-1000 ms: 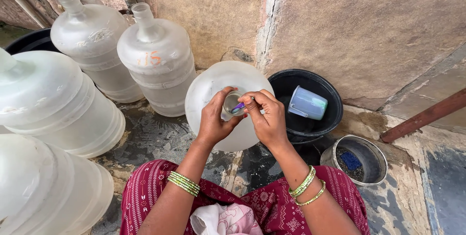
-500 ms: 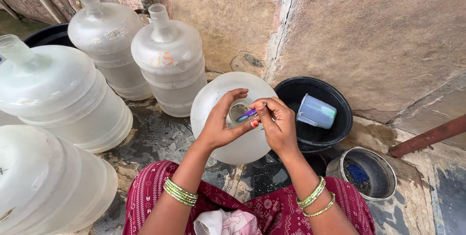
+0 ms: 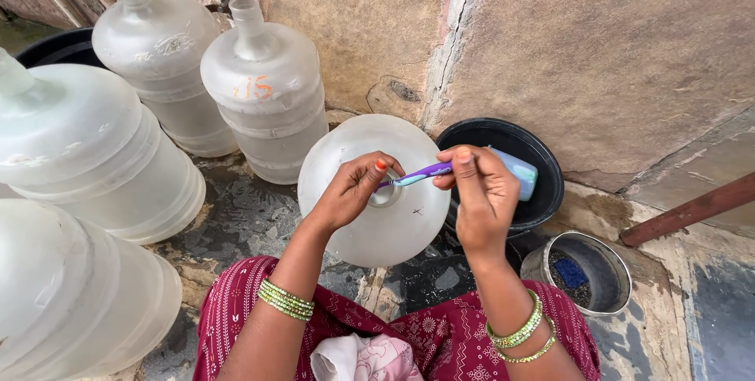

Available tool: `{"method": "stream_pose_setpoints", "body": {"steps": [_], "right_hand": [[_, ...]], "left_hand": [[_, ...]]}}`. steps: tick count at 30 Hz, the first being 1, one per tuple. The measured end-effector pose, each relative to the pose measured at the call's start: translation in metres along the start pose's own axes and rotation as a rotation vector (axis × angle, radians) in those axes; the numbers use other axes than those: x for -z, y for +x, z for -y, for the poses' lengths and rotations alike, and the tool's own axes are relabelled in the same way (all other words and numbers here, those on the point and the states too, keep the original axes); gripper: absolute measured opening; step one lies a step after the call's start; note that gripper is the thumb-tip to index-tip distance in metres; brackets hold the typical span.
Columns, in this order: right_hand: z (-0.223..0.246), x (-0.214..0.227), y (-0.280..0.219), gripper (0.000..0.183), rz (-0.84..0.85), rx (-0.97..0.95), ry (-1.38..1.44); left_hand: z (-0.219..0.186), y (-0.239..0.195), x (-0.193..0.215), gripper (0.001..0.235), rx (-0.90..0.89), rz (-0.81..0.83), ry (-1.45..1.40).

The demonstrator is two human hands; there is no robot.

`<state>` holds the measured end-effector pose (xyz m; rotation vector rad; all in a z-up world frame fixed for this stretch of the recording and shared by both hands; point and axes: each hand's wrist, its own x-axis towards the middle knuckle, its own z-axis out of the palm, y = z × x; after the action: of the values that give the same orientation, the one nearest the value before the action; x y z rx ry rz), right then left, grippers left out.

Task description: The person scoops small stones into a large plastic jug, shakes it to clean the interior, and then empties the stones back into a container. They then use a toothbrush to scrub the interior rim of the jug's opening and repeat the process on another jug.

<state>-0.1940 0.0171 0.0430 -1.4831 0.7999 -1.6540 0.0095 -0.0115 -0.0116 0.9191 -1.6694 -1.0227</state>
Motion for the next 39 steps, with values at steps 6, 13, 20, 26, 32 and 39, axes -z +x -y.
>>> {"method": "stream_pose_setpoints", "body": {"steps": [6, 13, 20, 26, 32, 39], "right_hand": [[-0.003, -0.023, -0.01, 0.027, 0.114, -0.028, -0.145], [-0.003, -0.022, -0.001, 0.027, 0.12, -0.097, -0.345], [-0.004, -0.03, -0.008, 0.029, 0.067, -0.161, -0.215], [-0.007, -0.017, 0.0, 0.029, 0.076, -0.131, -0.199], [-0.003, -0.027, -0.008, 0.026, 0.128, -0.152, -0.239], [0.011, -0.008, -0.001, 0.025, 0.05, -0.102, -0.142]], "left_hand": [[0.002, -0.001, 0.0, 0.063, -0.026, -0.035, -0.065], [0.009, 0.002, -0.001, 0.061, -0.019, -0.021, -0.1], [0.011, 0.001, 0.001, 0.062, -0.012, -0.031, -0.092], [0.011, 0.006, 0.003, 0.063, -0.021, -0.009, -0.072], [0.011, 0.003, 0.003, 0.062, 0.007, -0.019, -0.071], [0.01, 0.005, 0.006, 0.061, 0.023, -0.01, -0.02]]}}
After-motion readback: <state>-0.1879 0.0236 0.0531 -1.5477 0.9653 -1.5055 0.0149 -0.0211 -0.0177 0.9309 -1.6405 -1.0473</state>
